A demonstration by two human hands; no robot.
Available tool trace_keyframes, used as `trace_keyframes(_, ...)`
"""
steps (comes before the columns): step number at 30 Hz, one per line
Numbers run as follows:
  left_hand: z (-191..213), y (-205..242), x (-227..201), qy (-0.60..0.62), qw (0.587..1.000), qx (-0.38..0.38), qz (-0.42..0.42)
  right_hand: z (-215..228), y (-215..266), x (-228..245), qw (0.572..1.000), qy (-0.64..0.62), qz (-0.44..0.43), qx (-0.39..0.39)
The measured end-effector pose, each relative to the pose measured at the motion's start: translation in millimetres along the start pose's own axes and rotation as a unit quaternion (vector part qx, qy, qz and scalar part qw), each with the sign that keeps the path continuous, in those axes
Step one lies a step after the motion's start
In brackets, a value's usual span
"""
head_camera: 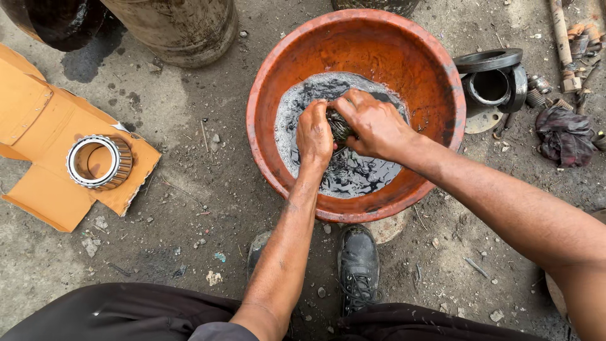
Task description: The person cleans a bearing with a cloth and dark fluid in an orange basin, rotating the bearing and wiping its inner and outer surfaces.
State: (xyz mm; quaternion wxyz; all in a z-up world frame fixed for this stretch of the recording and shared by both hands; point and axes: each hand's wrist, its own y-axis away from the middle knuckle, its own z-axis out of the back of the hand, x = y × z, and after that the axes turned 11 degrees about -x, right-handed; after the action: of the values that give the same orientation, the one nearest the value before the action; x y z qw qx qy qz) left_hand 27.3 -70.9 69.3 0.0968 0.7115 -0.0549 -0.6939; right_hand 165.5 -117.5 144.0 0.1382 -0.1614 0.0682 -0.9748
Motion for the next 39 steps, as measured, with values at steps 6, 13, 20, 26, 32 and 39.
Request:
trace_keyframes(6,1,-1,-14,0.176,0.974,0.060,0.128,-29,14,-37,0.964,-0.128,-0.231,-0.028)
trace_keyframes(13,-10,-9,9,0.326,0.925,0.042,0.191,-78,34,-23,0.598,-0.616,-0.482,-0.177)
trace_keyframes(20,-16,-14,10,-0.066,0.989,0.134,0.006,-21,30,-24,0.973,-0.063,-0.140,-0.172)
trace_keyframes(26,-22,1,23,-0.130,0.984,-0.046,-0.117,-18,32,-8,0.985,-0.007,-0.077,-0.152)
trace_keyframes(32,-12,-5,-1,0.332,0.923,-0.020,0.195,-64,29,-12,0.589,-0.611,-0.527,-0.039)
trace_keyframes(39,-11,-16,13,0.293,0.937,0.025,0.187,-77,34,-29,0.643,-0.592,-0.466,-0.140)
